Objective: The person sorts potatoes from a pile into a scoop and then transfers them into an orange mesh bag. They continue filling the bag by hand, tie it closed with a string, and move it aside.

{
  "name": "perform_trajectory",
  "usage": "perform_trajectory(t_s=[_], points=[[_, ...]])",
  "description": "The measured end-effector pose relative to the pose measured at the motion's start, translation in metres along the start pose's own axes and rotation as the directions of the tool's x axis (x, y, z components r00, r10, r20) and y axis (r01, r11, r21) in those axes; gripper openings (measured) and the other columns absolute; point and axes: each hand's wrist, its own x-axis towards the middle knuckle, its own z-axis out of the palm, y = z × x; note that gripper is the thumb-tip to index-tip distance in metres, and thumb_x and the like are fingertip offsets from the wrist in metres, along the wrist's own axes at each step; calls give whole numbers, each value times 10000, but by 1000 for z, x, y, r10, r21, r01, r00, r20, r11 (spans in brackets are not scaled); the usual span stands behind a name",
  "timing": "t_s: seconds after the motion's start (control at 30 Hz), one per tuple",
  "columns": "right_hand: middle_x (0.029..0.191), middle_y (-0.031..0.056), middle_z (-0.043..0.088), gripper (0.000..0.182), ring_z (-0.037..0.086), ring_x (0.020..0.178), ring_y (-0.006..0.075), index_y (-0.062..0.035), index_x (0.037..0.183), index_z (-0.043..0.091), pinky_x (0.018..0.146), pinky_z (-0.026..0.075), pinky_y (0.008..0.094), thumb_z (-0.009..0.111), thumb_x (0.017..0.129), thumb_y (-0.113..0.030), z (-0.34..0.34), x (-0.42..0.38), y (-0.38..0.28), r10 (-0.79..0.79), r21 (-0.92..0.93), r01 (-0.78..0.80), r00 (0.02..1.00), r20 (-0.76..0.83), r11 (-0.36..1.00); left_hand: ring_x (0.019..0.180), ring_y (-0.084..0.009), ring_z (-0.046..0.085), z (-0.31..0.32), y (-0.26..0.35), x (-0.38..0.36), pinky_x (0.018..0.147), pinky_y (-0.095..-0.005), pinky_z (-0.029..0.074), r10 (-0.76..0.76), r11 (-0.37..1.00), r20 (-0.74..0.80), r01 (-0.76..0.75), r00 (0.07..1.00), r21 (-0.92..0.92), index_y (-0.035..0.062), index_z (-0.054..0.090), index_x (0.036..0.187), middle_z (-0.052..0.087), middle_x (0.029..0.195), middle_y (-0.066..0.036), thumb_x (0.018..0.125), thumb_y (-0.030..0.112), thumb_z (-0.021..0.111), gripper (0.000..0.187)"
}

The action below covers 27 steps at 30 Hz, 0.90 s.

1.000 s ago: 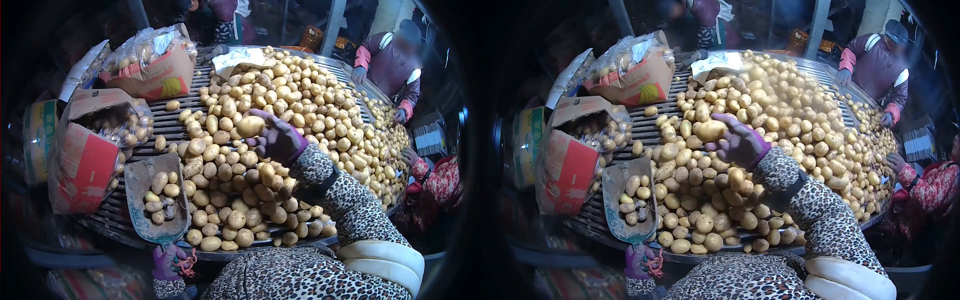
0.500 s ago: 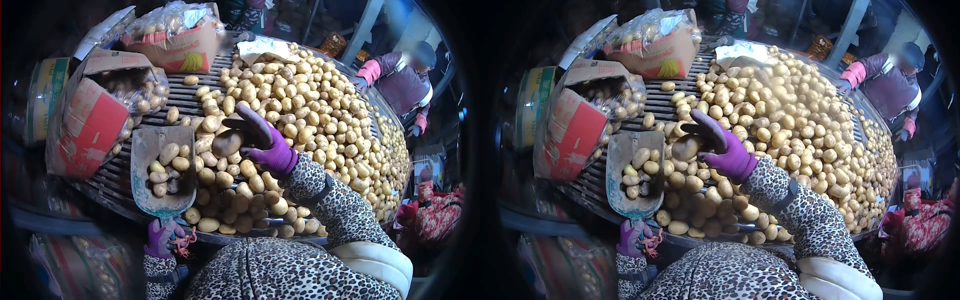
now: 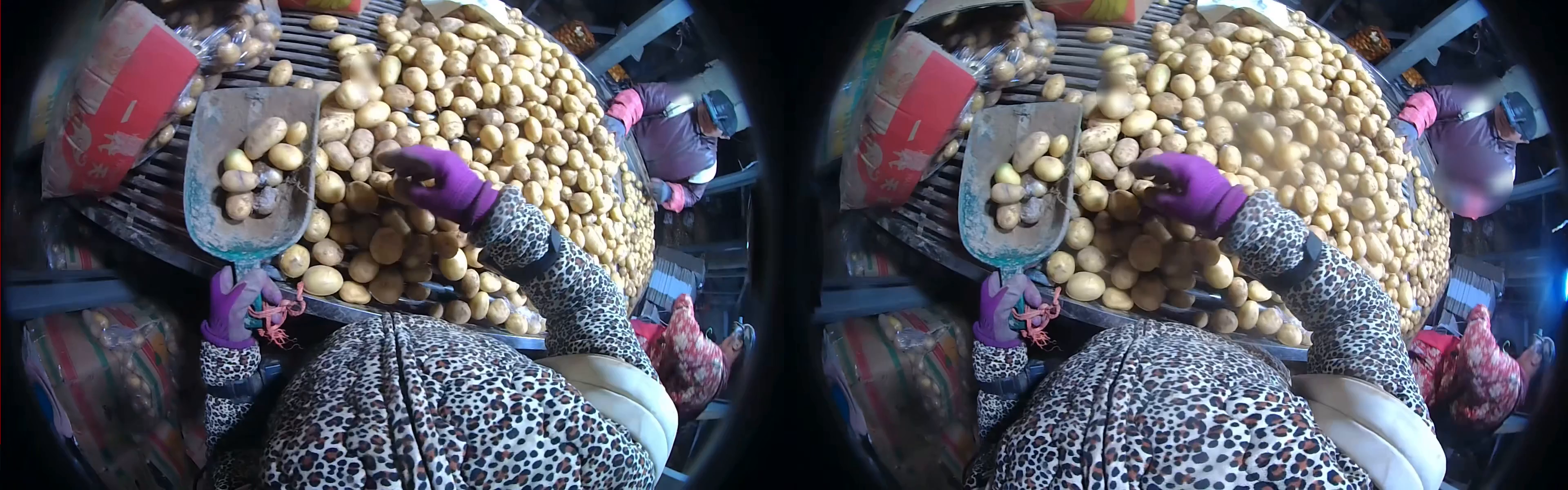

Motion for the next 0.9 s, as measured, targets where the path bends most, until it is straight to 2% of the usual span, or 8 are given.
perform_trajectory(t_s=[0.13, 0.27, 0.3, 0.37, 0.6, 0.7, 0.83, 0.9], points=[[1152, 103, 615, 429, 578, 1060, 165, -13, 1260, 521, 945, 472, 296, 623, 845, -42, -40, -13, 19, 70, 167, -17, 946, -317, 986, 592, -149, 577, 1, 1, 0, 556, -277, 453, -57, 996, -7, 56, 998, -70, 9, 570, 737, 599, 641, -80, 857, 294, 597, 310], [1090, 108, 644, 382, 616, 1003, 183, -43, 1202, 579, 879, 506, 326, 657, 837, -122, -44, -27, 35, 96, 55, -86, 967, -237, 995, 577, -154, 578, 7, 7, -2, 566, -282, 466, -43, 997, -40, 41, 998, -58, -1, 576, 724, 597, 630, -91, 855, 287, 595, 317], [1001, 116, 658, 357, 648, 914, 241, -100, 1156, 618, 810, 523, 359, 683, 811, -160, -41, -28, 21, -38, -351, -29, 983, -181, 936, 578, -155, 579, 6, 7, -1, 569, -281, 466, -46, 997, -19, 45, 999, -61, -2, 576, 727, 598, 632, -92, 856, 289, 594, 319], [919, 126, 644, 344, 645, 830, 299, -146, 1116, 634, 728, 524, 390, 698, 791, -238, -27, -18, 24, -217, -619, 129, 974, -68, 775, 579, -157, 581, 2, 5, 1, 573, -280, 467, -52, 997, 12, 53, 999, -63, -5, 576, 731, 601, 635, -93, 857, 291, 591, 322], [832, 105, 616, 283, 623, 706, 309, -167, 1027, 629, 574, 498, 434, 622, 779, -304, 19, 14, 6, 47, -938, 148, 984, 171, 313, 601, -173, 606, -1, 3, 0, 579, -293, 482, -35, 998, 29, 36, 999, -56, -13, 582, 768, 628, 674, -101, 865, 264, 579, 294], [832, 108, 625, 270, 627, 721, 319, -154, 1028, 624, 596, 509, 444, 610, 780, -260, 1, 27, -11, 270, -835, 85, 925, 269, 544, 597, -175, 607, -2, 10, -1, 574, -293, 484, -45, 997, 81, 50, 996, -57, -7, 589, 774, 628, 682, -98, 864, 248, 580, 271], [912, 101, 641, 388, 648, 800, 237, -102, 1132, 599, 673, 536, 360, 695, 759, -152, -2, 55, -19, -95, -478, 172, 979, 180, 861, 586, -181, 612, -2, -2, 0, 558, -289, 485, -56, 989, 51, 63, 997, -135, -5, 595, 774, 623, 668, -94, 856, 219, 583, 239], [1040, 113, 628, 530, 632, 885, 182, -92, 1259, 535, 756, 534, 319, 730, 771, -157, 23, 75, -27, -17, 283, 18, 1000, -9, 959, 565, -190, 603, -1, -4, 0, 559, -300, 484, -70, 988, 16, 72, 997, -137, -5, 588, 753, 612, 643, -86, 845, 204, 592, 229]])
